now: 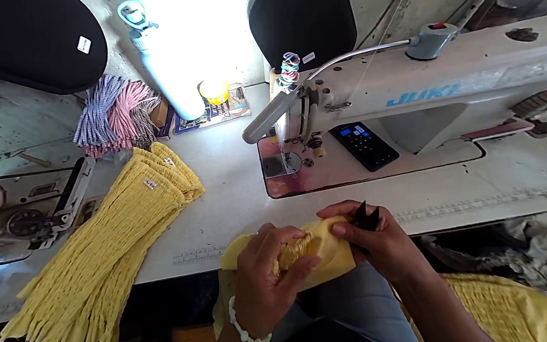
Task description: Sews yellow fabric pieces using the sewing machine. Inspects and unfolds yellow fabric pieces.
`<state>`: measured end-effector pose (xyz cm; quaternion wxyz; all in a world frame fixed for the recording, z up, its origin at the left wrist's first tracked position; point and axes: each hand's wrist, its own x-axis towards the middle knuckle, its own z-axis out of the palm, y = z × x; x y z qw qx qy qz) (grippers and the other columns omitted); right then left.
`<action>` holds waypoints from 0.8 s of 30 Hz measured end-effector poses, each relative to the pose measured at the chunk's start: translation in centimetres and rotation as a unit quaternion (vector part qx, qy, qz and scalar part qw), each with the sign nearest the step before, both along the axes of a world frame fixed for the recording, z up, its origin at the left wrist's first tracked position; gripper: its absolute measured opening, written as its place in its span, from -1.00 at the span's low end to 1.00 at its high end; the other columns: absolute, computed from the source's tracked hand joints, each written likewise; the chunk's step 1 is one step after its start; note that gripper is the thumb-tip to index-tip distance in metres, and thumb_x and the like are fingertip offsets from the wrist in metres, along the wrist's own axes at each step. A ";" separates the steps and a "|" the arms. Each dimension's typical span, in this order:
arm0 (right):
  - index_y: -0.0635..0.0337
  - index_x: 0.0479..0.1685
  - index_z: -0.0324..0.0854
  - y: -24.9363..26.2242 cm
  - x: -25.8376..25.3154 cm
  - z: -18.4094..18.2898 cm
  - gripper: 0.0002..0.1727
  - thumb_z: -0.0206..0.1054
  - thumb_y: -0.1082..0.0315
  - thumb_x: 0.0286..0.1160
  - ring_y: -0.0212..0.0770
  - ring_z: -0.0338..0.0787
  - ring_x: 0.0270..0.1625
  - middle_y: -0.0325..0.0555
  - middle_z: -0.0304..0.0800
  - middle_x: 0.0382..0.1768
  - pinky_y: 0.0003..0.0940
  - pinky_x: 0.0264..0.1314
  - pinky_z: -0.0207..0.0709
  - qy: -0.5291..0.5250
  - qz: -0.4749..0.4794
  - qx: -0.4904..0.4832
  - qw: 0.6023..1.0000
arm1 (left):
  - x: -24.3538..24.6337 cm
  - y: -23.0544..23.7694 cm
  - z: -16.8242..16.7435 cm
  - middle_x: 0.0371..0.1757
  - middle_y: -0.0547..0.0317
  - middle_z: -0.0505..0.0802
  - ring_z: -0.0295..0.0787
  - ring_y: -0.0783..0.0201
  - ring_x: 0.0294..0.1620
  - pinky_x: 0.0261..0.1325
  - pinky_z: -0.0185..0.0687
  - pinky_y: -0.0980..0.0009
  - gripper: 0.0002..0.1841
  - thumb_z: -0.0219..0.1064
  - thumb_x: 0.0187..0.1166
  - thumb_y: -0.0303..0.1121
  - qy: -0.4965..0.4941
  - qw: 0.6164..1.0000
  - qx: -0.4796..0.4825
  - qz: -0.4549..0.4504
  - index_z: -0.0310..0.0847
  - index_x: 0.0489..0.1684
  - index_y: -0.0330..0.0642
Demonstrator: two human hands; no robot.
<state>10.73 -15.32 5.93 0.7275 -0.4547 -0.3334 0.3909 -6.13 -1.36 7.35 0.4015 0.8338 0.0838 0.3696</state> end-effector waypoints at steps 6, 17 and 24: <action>-0.03 -0.06 0.87 -1.0 -0.1 -0.3 -0.83 0.44 0.41 0.50 -0.77 0.62 -0.50 -0.56 0.88 -0.31 -0.86 -0.50 0.47 -0.127 -0.110 0.012 0.986 | -0.5 -0.2 -0.5 -0.28 0.35 0.69 0.59 0.61 -0.15 -0.03 0.46 0.75 -0.83 0.39 0.64 -0.18 -0.051 0.994 0.048 0.087 0.83 -0.16 -0.04; -0.06 0.14 0.87 -1.3 -0.6 -0.5 -0.75 0.46 0.25 0.54 -0.72 0.58 -0.52 -0.39 0.88 -0.07 -0.83 -0.59 0.41 0.070 0.075 -0.002 0.995 | -0.1 -0.9 -0.6 -0.22 0.28 0.71 0.62 0.62 -0.14 -0.05 0.54 0.80 -0.77 0.44 0.59 -0.19 -0.023 0.999 0.007 0.026 0.85 0.01 -0.08; -0.06 -0.10 0.91 -1.8 -0.8 -0.8 -0.86 0.52 0.30 0.44 -0.71 0.65 -0.34 -0.48 0.71 -0.33 -0.87 -0.36 0.53 -0.213 -0.150 0.014 0.965 | -0.1 -1.7 -1.4 -0.28 0.38 0.72 0.61 0.57 -0.16 -0.05 0.47 0.68 -0.84 0.40 0.63 -0.16 -0.037 0.995 0.050 0.080 0.83 -0.20 0.02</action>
